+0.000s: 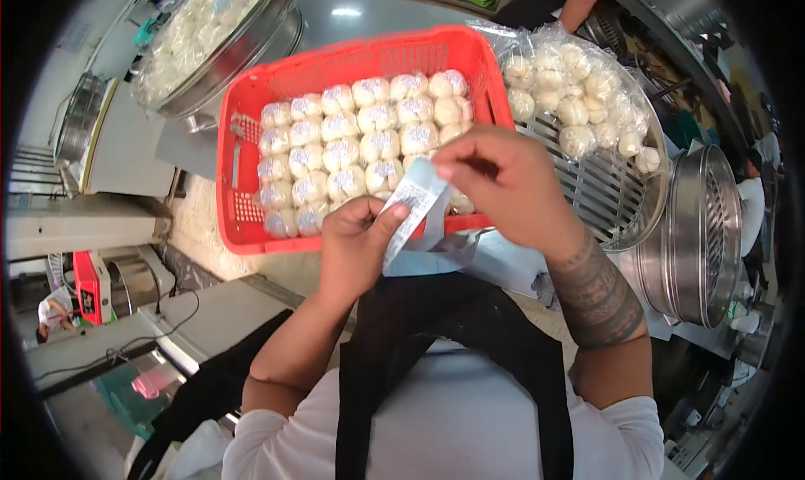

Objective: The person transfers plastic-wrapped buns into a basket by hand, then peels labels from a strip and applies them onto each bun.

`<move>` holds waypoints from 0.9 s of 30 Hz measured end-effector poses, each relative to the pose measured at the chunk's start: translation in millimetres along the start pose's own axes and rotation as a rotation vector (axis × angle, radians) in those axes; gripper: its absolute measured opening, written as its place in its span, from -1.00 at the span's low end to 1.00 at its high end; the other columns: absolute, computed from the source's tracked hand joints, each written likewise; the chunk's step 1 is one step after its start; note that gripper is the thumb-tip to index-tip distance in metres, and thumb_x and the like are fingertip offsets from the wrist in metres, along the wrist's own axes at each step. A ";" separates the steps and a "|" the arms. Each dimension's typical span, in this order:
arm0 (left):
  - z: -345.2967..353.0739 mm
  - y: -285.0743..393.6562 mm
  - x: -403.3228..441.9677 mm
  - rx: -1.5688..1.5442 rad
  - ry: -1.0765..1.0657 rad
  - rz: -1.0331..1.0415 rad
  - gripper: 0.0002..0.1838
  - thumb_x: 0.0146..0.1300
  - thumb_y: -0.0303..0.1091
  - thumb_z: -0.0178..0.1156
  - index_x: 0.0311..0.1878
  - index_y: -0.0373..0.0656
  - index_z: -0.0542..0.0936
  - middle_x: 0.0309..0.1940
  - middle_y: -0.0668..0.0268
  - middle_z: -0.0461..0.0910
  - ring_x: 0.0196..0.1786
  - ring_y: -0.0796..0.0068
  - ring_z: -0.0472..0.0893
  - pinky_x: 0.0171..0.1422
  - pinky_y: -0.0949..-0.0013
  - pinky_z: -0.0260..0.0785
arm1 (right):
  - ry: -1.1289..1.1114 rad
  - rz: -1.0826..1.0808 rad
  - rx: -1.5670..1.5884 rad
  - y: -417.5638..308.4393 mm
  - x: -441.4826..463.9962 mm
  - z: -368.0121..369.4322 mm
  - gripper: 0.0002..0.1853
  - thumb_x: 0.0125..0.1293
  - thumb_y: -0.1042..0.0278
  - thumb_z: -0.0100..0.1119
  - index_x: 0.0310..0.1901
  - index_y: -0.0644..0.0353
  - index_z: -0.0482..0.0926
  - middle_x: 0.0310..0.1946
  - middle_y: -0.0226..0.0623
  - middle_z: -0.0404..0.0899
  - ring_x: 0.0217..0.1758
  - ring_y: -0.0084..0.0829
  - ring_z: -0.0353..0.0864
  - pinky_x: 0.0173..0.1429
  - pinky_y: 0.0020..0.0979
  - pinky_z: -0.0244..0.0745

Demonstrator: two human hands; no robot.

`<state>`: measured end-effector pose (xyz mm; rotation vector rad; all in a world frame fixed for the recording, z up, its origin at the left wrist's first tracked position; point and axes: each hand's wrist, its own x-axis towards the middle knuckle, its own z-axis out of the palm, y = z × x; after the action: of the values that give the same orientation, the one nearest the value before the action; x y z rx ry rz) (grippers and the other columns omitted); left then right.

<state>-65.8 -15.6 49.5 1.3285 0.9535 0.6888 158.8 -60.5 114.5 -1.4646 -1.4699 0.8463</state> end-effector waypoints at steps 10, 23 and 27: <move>52.0 1.4 -26.1 -0.164 -0.157 0.141 -0.84 0.51 -0.48 0.31 0.06 -0.33 0.68 -0.01 0.31 0.72 0.00 0.63 0.61 0.14 0.45 0.50 | -0.026 -0.296 -0.345 14.9 -54.4 -13.5 -0.76 0.29 0.28 0.44 -0.09 0.22 0.75 -0.25 -0.22 0.67 -0.14 -0.12 0.68 -0.03 -0.15 0.58; 20.5 20.0 -17.9 0.357 -0.186 0.322 -0.84 0.42 -0.59 0.29 0.02 -0.34 0.67 -0.20 0.11 0.70 -0.14 0.25 0.69 0.03 0.29 0.52 | -0.213 -0.300 -0.397 18.2 -39.9 -7.3 -0.78 0.29 0.30 0.41 -0.11 0.21 0.75 -0.26 -0.25 0.66 -0.11 -0.14 0.66 0.01 -0.15 0.51; 2.1 0.5 -8.0 0.182 -0.163 0.228 -0.82 0.40 -0.58 0.30 0.03 -0.35 0.68 -0.19 0.09 0.72 -0.15 0.23 0.71 0.01 0.29 0.53 | -0.081 -0.319 -0.418 3.6 -29.0 15.8 -0.80 0.30 0.31 0.40 -0.11 0.19 0.75 -0.27 -0.26 0.67 -0.13 -0.16 0.66 0.00 -0.12 0.48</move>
<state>-67.7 -23.4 51.4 1.6465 0.7540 0.6658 143.7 -87.2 101.8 -1.4425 -1.9634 0.4218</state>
